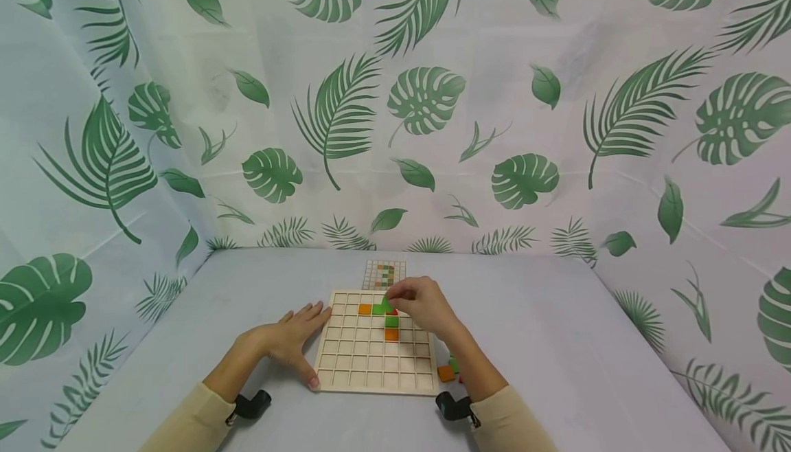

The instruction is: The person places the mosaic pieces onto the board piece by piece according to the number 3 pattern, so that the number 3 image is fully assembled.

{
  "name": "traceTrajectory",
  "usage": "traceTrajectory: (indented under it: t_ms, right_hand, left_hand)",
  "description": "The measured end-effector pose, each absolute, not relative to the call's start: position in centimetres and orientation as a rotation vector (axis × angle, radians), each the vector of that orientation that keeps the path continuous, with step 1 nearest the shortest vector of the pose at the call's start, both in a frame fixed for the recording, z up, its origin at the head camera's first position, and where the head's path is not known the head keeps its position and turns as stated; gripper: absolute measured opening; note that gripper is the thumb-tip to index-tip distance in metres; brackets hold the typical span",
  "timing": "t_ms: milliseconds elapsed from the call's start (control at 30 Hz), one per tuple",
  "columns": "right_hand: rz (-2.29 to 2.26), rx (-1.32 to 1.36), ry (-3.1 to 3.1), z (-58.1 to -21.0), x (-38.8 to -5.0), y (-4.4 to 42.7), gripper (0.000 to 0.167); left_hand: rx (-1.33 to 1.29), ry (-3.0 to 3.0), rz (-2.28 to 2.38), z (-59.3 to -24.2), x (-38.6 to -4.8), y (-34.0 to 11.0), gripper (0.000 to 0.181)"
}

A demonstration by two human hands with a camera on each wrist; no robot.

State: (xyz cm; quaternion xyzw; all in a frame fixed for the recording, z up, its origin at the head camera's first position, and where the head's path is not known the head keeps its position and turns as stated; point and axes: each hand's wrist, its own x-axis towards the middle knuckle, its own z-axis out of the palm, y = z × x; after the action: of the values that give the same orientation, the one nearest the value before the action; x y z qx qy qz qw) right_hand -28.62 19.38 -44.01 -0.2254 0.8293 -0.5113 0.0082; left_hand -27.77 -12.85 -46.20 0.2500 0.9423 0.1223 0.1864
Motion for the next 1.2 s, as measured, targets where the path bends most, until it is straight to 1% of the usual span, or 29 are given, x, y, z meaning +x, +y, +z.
traceTrajectory:
  t_ms: [733,1200]
  right_hand:
    - [-1.431,-0.644,2.609,-45.2,-28.5,17.9,0.013]
    - [-1.349,-0.715,2.664,-45.9,-28.6,17.4,0.011]
  left_hand:
    - [0.684,2.652,0.336,-46.0,-27.5,-12.6,0.145]
    - [0.681,2.655,0.336,-45.8,-27.4,-12.6,0.145]
